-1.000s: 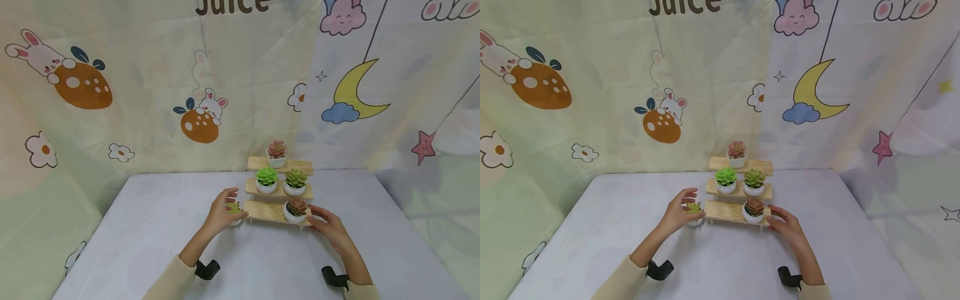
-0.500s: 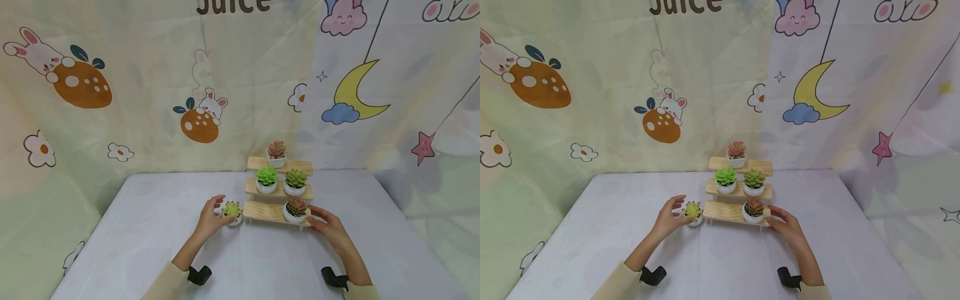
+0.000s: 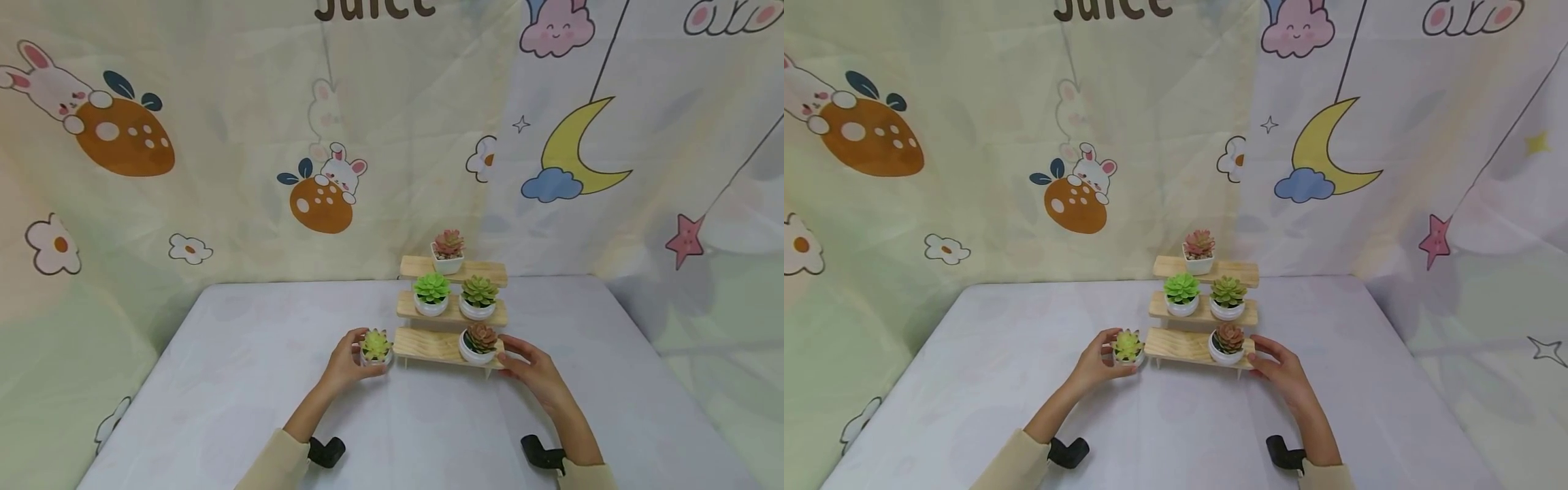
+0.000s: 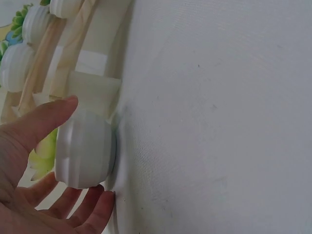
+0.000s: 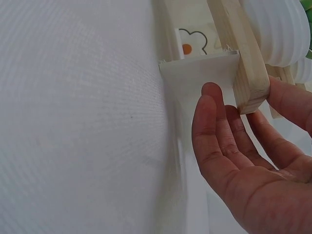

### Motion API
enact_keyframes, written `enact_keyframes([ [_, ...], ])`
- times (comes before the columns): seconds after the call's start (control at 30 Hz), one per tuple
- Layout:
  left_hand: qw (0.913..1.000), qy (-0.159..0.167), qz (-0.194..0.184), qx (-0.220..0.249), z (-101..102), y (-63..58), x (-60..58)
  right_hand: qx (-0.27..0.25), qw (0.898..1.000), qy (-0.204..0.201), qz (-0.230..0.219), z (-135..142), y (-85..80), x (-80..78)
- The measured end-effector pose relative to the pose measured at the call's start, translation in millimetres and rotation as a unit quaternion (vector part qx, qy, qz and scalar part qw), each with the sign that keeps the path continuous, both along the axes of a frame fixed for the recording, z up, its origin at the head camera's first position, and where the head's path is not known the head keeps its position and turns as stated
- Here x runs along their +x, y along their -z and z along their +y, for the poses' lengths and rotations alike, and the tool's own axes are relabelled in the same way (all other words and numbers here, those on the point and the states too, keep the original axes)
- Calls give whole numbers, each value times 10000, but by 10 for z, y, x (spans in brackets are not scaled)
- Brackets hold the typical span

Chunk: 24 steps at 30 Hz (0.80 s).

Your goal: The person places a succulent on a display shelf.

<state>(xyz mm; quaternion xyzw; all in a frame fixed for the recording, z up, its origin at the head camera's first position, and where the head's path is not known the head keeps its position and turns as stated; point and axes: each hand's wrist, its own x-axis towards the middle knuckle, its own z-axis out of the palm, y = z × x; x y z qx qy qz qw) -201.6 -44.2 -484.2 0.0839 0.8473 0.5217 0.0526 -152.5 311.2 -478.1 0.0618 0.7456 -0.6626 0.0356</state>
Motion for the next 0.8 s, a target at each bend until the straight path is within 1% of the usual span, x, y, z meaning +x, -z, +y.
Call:
enact_keyframes([
  [0.3, 9999, 36, 139, -59, -12, 76, -35, -17, 10000, -40, -60, -24, -5, 5],
  [0.6, 9997, -37, 213, -82, 25, 81, -35, -27, 10000, -21, 63, 4, -20, 6],
  [0.8, 9994, -128, 300, -64, 25, 80, -18, -4, 10000, -8, 47, 5, -5, 12],
])
